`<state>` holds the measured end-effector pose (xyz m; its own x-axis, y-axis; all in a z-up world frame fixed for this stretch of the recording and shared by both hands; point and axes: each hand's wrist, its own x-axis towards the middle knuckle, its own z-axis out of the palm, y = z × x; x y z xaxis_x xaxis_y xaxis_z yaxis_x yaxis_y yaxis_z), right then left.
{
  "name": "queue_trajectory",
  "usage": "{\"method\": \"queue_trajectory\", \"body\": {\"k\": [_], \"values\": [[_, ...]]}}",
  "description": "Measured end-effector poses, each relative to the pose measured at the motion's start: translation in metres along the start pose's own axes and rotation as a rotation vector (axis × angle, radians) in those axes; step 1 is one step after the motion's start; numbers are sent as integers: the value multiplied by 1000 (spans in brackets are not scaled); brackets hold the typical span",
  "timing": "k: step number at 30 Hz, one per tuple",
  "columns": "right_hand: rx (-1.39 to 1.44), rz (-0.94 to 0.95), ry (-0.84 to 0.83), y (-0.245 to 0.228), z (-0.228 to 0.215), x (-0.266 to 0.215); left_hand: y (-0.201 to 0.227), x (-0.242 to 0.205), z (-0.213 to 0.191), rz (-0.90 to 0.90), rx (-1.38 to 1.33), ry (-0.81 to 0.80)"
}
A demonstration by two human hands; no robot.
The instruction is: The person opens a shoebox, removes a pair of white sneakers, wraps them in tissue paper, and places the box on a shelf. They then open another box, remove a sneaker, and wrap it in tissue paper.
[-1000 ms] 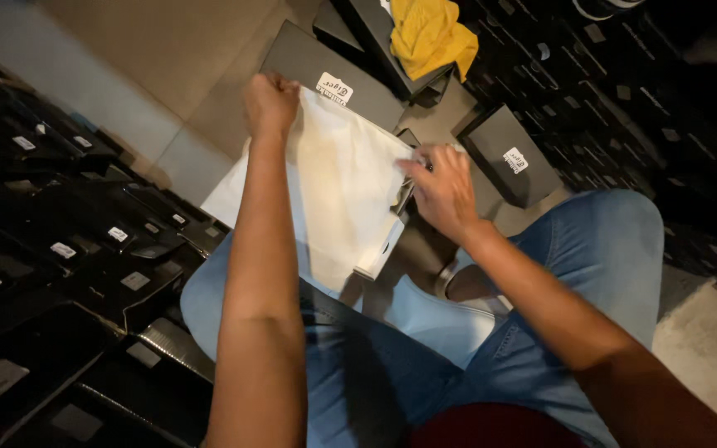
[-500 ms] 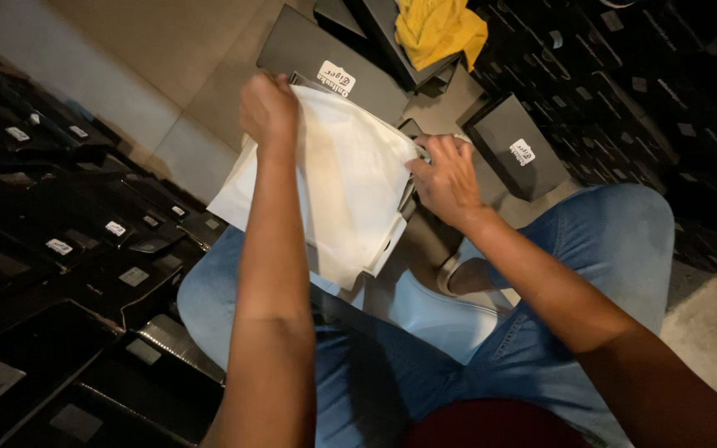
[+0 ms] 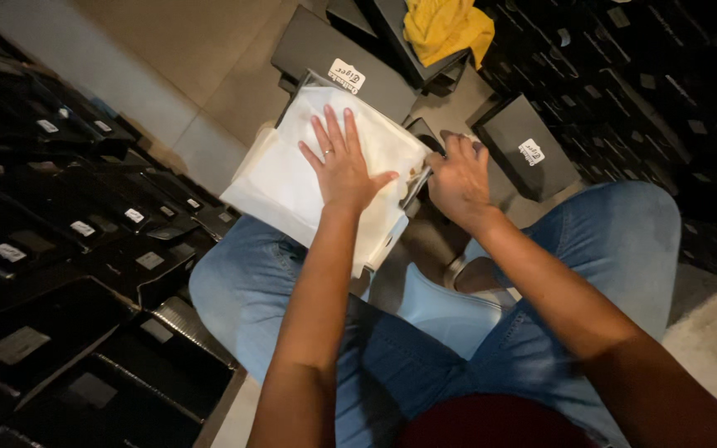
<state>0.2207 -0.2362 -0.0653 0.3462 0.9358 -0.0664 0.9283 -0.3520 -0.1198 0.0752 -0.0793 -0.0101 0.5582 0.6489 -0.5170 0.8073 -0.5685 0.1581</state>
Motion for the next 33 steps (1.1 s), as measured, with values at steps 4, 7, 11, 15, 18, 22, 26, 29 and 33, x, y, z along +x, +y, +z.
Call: {"method": "queue_trajectory", "body": {"k": [4, 7, 11, 15, 18, 22, 26, 29, 33], "values": [[161, -2, -30, -11, -18, 7, 4, -8, 6, -71, 30, -18], [138, -48, -175, -20, -30, 18, 4, -15, 10, -101, -40, -14], [22, -58, -82, -9, -12, 25, -1, -14, 18, -157, -51, 35], [294, -226, 178, -27, -47, 47, 9, -6, 4, -225, -104, 136], [484, -468, 134, -36, -31, 84, 12, -5, -6, -257, -21, 64], [458, -499, -113, -76, -36, 121, 1, -5, 14, -301, -75, -17], [296, -421, -287, -105, -33, 157, -2, 1, 34, -312, 69, 247], [165, -347, -358, -115, -31, 173, 0, 10, 41, -364, 230, 260], [136, -339, -327, -122, -34, 180, 4, 12, 39, -404, 220, 167]]}}
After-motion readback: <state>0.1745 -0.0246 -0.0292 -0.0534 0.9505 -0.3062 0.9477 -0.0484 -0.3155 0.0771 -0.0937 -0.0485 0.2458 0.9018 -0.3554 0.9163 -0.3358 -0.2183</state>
